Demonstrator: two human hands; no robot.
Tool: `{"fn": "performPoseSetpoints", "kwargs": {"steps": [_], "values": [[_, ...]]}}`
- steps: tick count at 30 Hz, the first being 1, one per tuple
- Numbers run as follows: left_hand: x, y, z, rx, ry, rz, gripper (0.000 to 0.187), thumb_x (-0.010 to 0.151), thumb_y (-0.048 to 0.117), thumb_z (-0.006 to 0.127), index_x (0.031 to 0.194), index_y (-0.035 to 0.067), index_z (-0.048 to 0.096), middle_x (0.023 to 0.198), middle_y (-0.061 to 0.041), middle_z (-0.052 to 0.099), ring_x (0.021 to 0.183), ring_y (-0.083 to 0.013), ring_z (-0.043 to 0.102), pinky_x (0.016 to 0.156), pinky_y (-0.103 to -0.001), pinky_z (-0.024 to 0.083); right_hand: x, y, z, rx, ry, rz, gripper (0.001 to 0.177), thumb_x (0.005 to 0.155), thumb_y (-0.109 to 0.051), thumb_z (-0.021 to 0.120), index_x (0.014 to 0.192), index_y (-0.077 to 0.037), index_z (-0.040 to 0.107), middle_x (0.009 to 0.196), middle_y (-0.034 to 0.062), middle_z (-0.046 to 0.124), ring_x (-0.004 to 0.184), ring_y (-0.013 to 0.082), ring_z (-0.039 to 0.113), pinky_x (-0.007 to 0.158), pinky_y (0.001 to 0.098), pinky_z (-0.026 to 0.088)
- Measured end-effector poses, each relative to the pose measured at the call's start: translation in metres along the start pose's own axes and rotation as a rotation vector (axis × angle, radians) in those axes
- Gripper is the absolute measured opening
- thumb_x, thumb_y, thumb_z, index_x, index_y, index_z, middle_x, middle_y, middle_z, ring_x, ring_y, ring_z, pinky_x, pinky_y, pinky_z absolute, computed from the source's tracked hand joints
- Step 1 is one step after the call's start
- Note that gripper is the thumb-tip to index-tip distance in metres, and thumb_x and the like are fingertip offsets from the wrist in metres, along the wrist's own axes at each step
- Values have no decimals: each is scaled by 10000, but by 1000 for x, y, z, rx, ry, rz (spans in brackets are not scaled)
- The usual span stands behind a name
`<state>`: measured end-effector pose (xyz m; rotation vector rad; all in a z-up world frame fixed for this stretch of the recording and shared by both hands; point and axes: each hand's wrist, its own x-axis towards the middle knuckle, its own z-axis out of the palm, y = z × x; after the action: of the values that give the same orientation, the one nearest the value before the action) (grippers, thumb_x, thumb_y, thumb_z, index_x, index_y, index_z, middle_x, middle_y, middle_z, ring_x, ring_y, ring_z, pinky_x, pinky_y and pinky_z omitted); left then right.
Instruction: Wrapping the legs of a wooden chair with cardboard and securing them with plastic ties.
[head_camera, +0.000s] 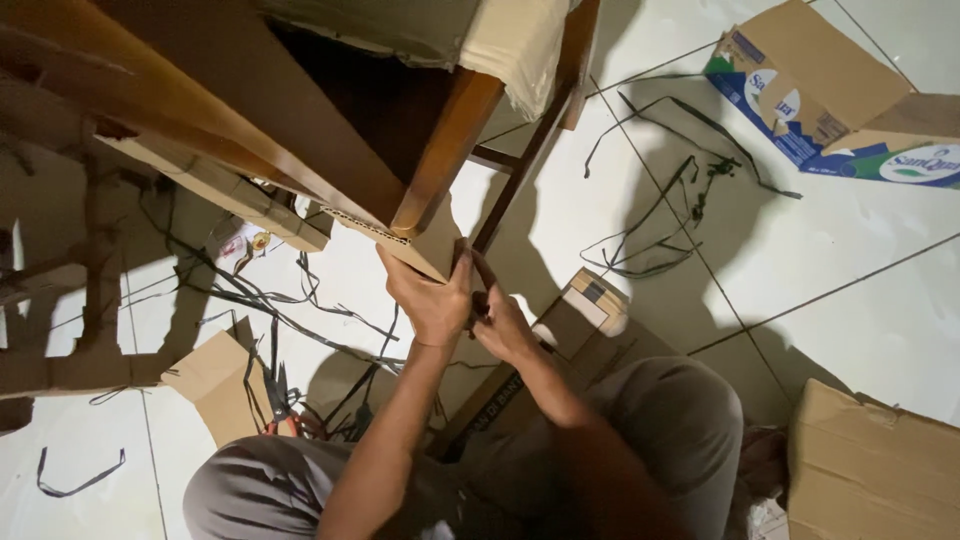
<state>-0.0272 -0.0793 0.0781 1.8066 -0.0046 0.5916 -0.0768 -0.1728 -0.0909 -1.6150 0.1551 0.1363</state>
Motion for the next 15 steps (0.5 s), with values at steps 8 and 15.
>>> {"fn": "performPoseSetpoints", "kwargs": {"steps": [8, 15], "values": [[-3, -8, 2, -7, 21, -8, 653, 649, 41, 849, 1224, 87, 544, 1037, -182, 709, 969, -373, 719, 872, -527, 537, -7, -75, -4, -1, -88, 7, 752, 877, 9, 626, 1548, 85, 296, 615, 116, 672, 428, 187, 631, 387, 314, 516], [-2, -12, 5, -29, 26, 9, 641, 671, 27, 849, 1233, 70, 543, 1027, -189, 709, 958, -381, 713, 883, -523, 537, -3, -124, -13, -2, -259, 297, 413, 951, -133, 514, 1270, 125, 558, 640, 125, 584, 459, 210, 578, 401, 335, 510]]}}
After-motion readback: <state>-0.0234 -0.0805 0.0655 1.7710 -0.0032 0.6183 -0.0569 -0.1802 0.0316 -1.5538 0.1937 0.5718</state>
